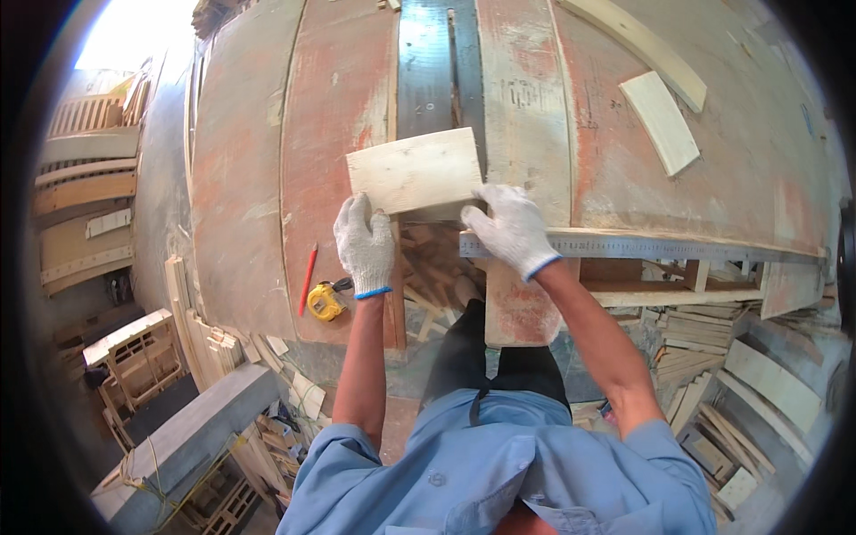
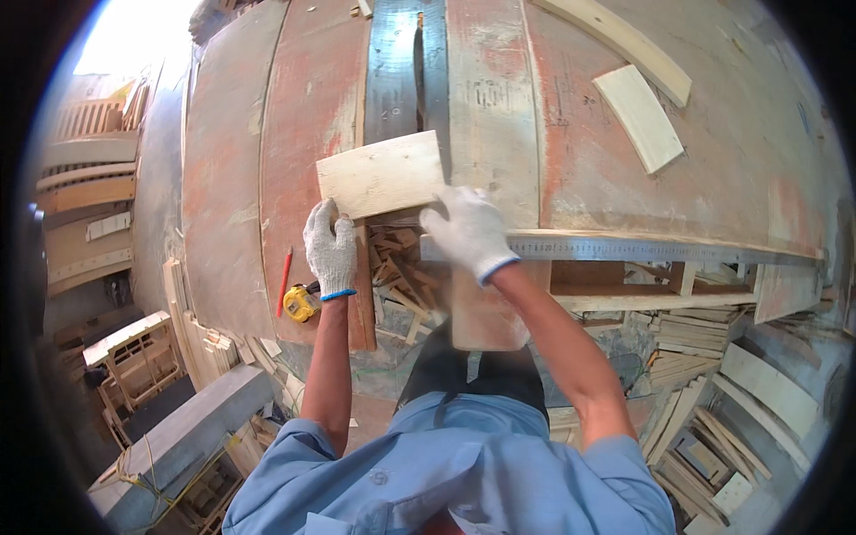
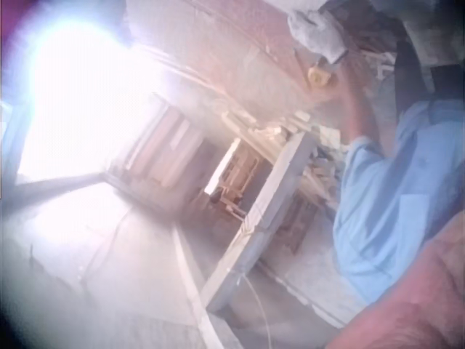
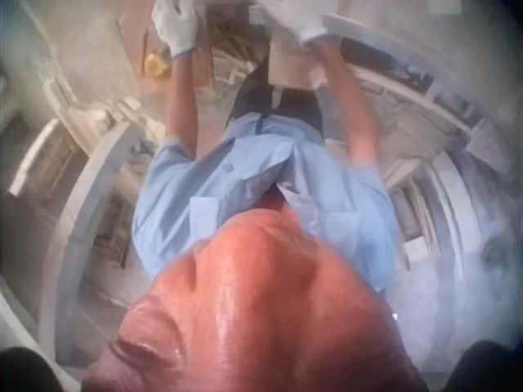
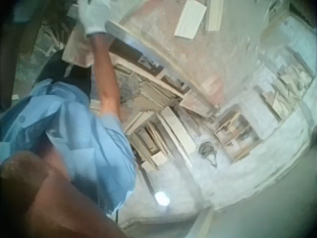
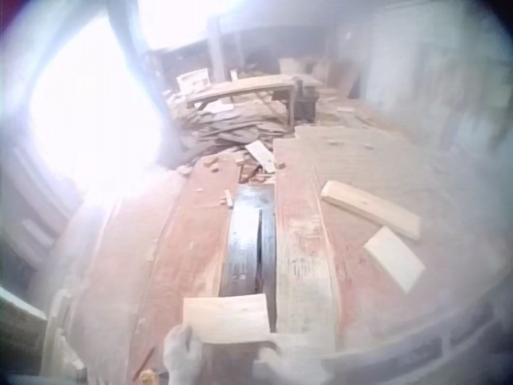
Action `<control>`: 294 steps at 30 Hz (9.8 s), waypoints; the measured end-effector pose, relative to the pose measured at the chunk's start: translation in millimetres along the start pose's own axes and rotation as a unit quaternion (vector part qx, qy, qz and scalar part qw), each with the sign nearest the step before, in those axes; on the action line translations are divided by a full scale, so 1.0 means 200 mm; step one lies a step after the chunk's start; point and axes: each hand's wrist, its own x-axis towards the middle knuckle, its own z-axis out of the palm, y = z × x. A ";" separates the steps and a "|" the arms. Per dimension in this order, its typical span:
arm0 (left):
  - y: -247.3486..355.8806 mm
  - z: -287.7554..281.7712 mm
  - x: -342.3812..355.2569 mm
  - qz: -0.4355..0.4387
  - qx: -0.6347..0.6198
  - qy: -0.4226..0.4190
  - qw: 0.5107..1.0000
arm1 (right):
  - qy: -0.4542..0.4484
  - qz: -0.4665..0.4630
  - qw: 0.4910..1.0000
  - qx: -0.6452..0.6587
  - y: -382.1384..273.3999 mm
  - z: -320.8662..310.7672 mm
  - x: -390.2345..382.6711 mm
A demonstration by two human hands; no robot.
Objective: The person uses a table saw to cut small wooden pieces, measures them with a tape measure, and assembles them into a wooden frame. The person then uses a nail gun to fasten the pieces together.
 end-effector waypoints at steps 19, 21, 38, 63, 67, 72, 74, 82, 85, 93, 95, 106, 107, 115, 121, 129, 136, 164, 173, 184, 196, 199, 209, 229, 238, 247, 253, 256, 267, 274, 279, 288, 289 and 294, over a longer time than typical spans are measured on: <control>0.51 0.27 -0.08 0.074 -0.075 -0.100 0.989 | 0.164 0.084 0.982 -0.047 0.46 -0.32 -0.17; 0.53 0.26 -0.09 0.070 -0.085 -0.108 0.988 | 0.121 0.079 0.988 -0.058 0.44 -0.33 -0.16; 0.47 0.29 -0.04 0.012 -0.178 -0.137 0.974 | 0.154 0.062 0.980 -0.110 0.43 -0.29 -0.13; 0.91 0.28 -0.06 -0.250 -0.429 -0.377 0.782 | 0.059 -0.240 0.925 -0.290 0.52 -0.41 0.28; 0.90 0.36 0.03 -0.425 -0.565 -0.408 0.577 | 0.052 -0.237 0.926 -0.290 0.56 -0.39 0.31; 0.84 0.44 0.04 -0.496 -0.581 -0.391 0.513 | 0.042 -0.235 0.926 -0.292 0.58 -0.40 0.31; 0.85 0.43 0.05 -0.523 -0.582 -0.378 0.495 | 0.027 -0.235 0.922 -0.306 0.58 -0.41 0.30; 0.91 0.43 0.09 -0.537 -0.528 -0.398 0.524 | 0.018 -0.227 0.934 -0.276 0.61 -0.40 0.35; 0.91 0.47 0.09 -0.524 -0.512 -0.405 0.547 | 0.014 -0.226 0.936 -0.268 0.60 -0.42 0.38; 0.88 0.54 0.13 -0.510 -0.481 -0.406 0.586 | 0.000 -0.218 0.940 -0.263 0.59 -0.44 0.39; 0.89 0.55 0.13 -0.510 -0.477 -0.405 0.590 | 0.009 -0.225 0.939 -0.259 0.61 -0.43 0.40; 0.89 0.58 0.12 -0.530 -0.497 -0.388 0.567 | 0.010 -0.216 0.940 -0.263 0.59 -0.44 0.40; 0.92 0.57 0.13 -0.541 -0.498 -0.372 0.566 | 0.012 -0.217 0.941 -0.261 0.59 -0.44 0.40; 0.89 0.60 0.14 -0.532 -0.503 -0.376 0.569 | 0.007 -0.225 0.940 -0.256 0.61 -0.44 0.46; 0.92 0.66 0.21 -0.528 -0.518 -0.359 0.570 | 0.017 -0.228 0.939 -0.258 0.64 -0.45 0.52; 0.94 0.70 0.31 -0.529 -0.539 -0.353 0.553 | 0.021 -0.229 0.935 -0.269 0.64 -0.48 0.62; 0.92 0.75 0.38 -0.498 -0.550 -0.368 0.560 | 0.028 -0.222 0.934 -0.279 0.64 -0.49 0.71; 0.95 0.95 0.67 -0.437 -0.540 -0.363 0.620 | -0.058 -0.164 0.944 -0.280 0.52 -0.72 1.14; 1.06 0.90 0.54 -0.460 -0.548 -0.315 0.624 | 0.019 -0.097 0.947 -0.305 0.43 -0.72 1.17; 0.81 -0.04 -0.01 -0.075 -0.280 -0.215 0.932 | -0.021 0.072 0.996 0.043 0.83 -0.77 0.39; -0.32 -0.68 -0.50 0.037 0.272 -0.172 0.946 | 0.110 -0.079 0.984 -0.115 0.59 -0.69 0.33; -0.37 -0.67 -0.44 0.014 0.202 -0.180 0.963 | 0.184 -0.087 0.976 -0.080 0.41 -0.68 0.13; 0.29 -0.62 -0.48 -0.363 -0.604 -0.339 0.623 | 0.033 -0.113 0.981 0.157 -0.28 -0.23 -0.76; 1.44 -0.13 -0.39 -0.216 -0.396 -0.578 0.680 | 0.143 0.116 0.941 0.285 0.25 -0.74 -0.95; 1.68 0.14 -0.42 -0.125 -0.268 -0.671 0.680 | -0.014 0.007 1.000 0.020 0.56 -1.07 -1.01; 1.69 0.28 -0.21 -0.188 -0.304 -0.652 0.668 | -0.075 0.131 0.982 0.112 0.88 -1.33 -1.23; 1.66 0.28 -0.25 -0.273 -0.395 -0.598 0.642 | -0.255 0.203 0.919 0.221 0.95 -1.28 -1.21; 1.57 0.26 -0.26 -0.302 -0.428 -0.555 0.646 | -0.323 0.237 0.872 0.282 0.95 -1.25 -1.13; 0.71 0.51 -0.35 -0.123 -0.420 -0.358 0.825 | -0.030 0.039 0.998 0.049 0.72 -1.10 -0.07; 1.16 0.48 -0.19 -0.414 -0.544 -0.342 0.645 | -0.009 0.081 0.996 0.027 0.79 -0.75 0.09; 1.11 0.48 -0.11 -0.470 -0.568 -0.330 0.589 | -0.050 0.122 0.983 0.125 0.77 -0.79 -0.02; 1.38 0.29 -0.16 -0.213 -0.372 -0.367 0.825 | 0.092 0.150 0.971 0.161 0.63 -1.01 -0.44; 1.38 0.26 -0.19 -0.190 -0.372 -0.361 0.834 | 0.079 0.181 0.951 0.237 0.51 -1.07 -0.54; 1.45 0.17 -0.32 -0.099 -0.370 -0.351 0.854 | 0.072 0.142 0.955 0.252 0.39 -1.07 -0.77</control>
